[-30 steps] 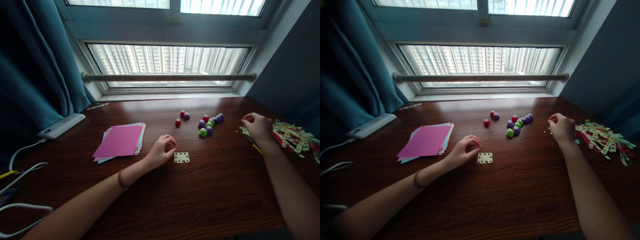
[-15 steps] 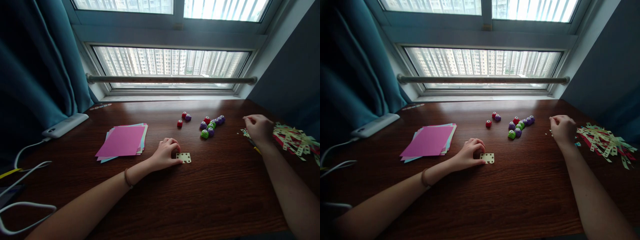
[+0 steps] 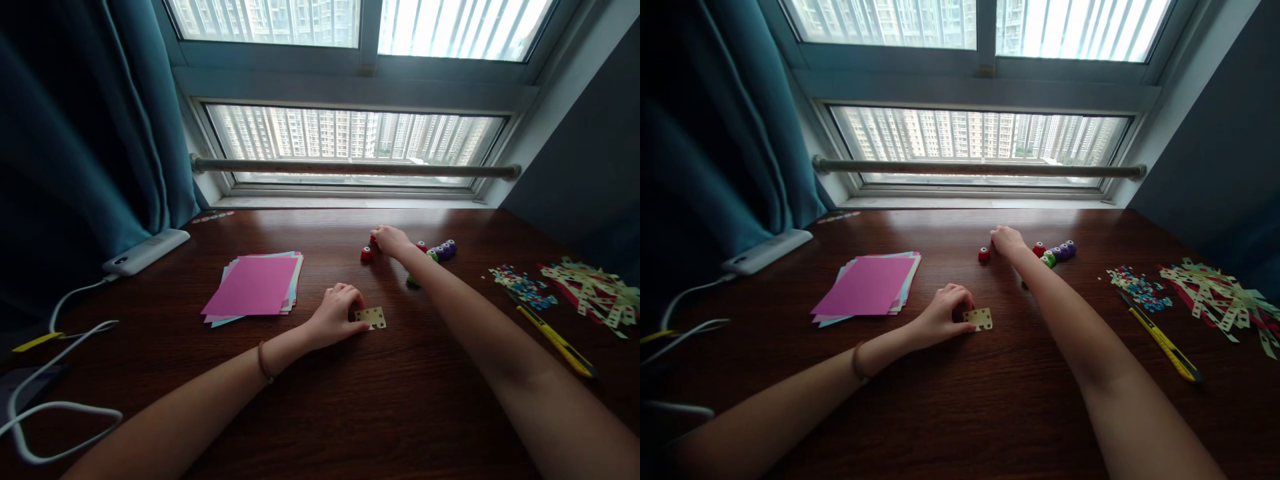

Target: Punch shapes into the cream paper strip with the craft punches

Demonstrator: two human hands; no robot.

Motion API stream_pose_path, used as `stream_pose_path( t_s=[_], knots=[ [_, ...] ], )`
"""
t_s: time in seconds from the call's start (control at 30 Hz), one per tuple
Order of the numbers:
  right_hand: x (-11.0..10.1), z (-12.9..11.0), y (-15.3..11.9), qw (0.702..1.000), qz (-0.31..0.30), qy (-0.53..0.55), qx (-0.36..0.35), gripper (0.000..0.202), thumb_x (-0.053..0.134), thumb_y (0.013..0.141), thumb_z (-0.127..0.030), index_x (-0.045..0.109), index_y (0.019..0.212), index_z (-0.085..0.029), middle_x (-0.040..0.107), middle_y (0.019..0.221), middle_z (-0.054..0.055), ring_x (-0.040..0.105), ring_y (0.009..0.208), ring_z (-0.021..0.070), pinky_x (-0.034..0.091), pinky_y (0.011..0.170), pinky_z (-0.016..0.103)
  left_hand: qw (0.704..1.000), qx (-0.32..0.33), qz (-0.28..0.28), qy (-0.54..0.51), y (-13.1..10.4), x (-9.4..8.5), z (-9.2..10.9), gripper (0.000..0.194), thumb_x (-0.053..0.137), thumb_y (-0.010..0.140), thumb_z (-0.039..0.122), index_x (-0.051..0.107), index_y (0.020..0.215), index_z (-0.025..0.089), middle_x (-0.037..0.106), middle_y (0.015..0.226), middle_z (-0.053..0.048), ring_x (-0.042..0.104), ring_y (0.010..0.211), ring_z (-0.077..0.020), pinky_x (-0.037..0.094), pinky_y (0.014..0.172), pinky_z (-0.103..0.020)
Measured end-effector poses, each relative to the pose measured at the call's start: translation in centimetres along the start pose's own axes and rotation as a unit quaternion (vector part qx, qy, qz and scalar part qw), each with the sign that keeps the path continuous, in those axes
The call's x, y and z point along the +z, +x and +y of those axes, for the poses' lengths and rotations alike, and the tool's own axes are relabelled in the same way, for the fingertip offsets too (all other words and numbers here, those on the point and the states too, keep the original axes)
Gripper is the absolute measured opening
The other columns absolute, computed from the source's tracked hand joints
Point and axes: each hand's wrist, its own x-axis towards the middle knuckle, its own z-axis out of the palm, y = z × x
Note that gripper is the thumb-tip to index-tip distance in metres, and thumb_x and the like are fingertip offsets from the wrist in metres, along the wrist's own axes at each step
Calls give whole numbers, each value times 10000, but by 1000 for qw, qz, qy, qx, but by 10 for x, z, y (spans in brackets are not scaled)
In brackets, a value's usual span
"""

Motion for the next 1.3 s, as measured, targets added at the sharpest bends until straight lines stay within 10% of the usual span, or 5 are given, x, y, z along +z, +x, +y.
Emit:
stream_pose_path(
  t_s=[0.3, 0.43, 0.57, 0.83, 1.3],
  knots=[
    [-1, 27, -33, 993, 38, -16, 111, 271, 405, 813, -29, 648, 932, -23, 586, 963, 271, 550, 972, 351, 441, 777, 448, 994, -38, 27, -94, 4, 0, 0, 148, 619, 734, 303, 570, 683, 172, 603, 762, -18, 513, 795, -175, 403, 735, -305],
    [-9, 2, -72, 991, 124, 57, 17, 288, 456, 867, -165, 574, 1129, -152, 544, 1160, 136, 489, 1091, 238, 403, 915, 351, 947, -123, 68, -290, 6, 1, -2, 187, 595, 750, 324, 557, 721, 144, 589, 705, -10, 533, 657, -127, 418, 617, -248],
    [-1, -36, -122, 882, 167, 382, -221, 252, 578, 821, -289, 620, 1059, -214, 571, 1093, 65, 547, 1000, 189, 452, 878, 313, 874, -163, 101, -447, 7, 0, 0, 253, 686, 670, 300, 527, 782, 139, 607, 686, -1, 563, 632, -114, 419, 585, -213],
    [32, -75, -153, 834, 259, 483, -66, 220, 628, 779, -232, 645, 993, -187, 512, 991, 69, 574, 792, 152, 518, 718, 295, 792, -204, 209, -536, 0, 9, 11, 350, 711, 664, 271, 558, 950, 143, 668, 822, -50, 617, 702, -141, 472, 633, -234],
    [34, -73, -152, 788, 198, 581, -52, 149, 602, 797, -233, 677, 913, -177, 589, 939, 60, 595, 801, 150, 531, 654, 234, 880, -135, 169, -422, -4, 8, 17, 224, 691, 693, 250, 636, 882, 143, 671, 881, -39, 628, 816, -159, 489, 775, -259]
  ],
)
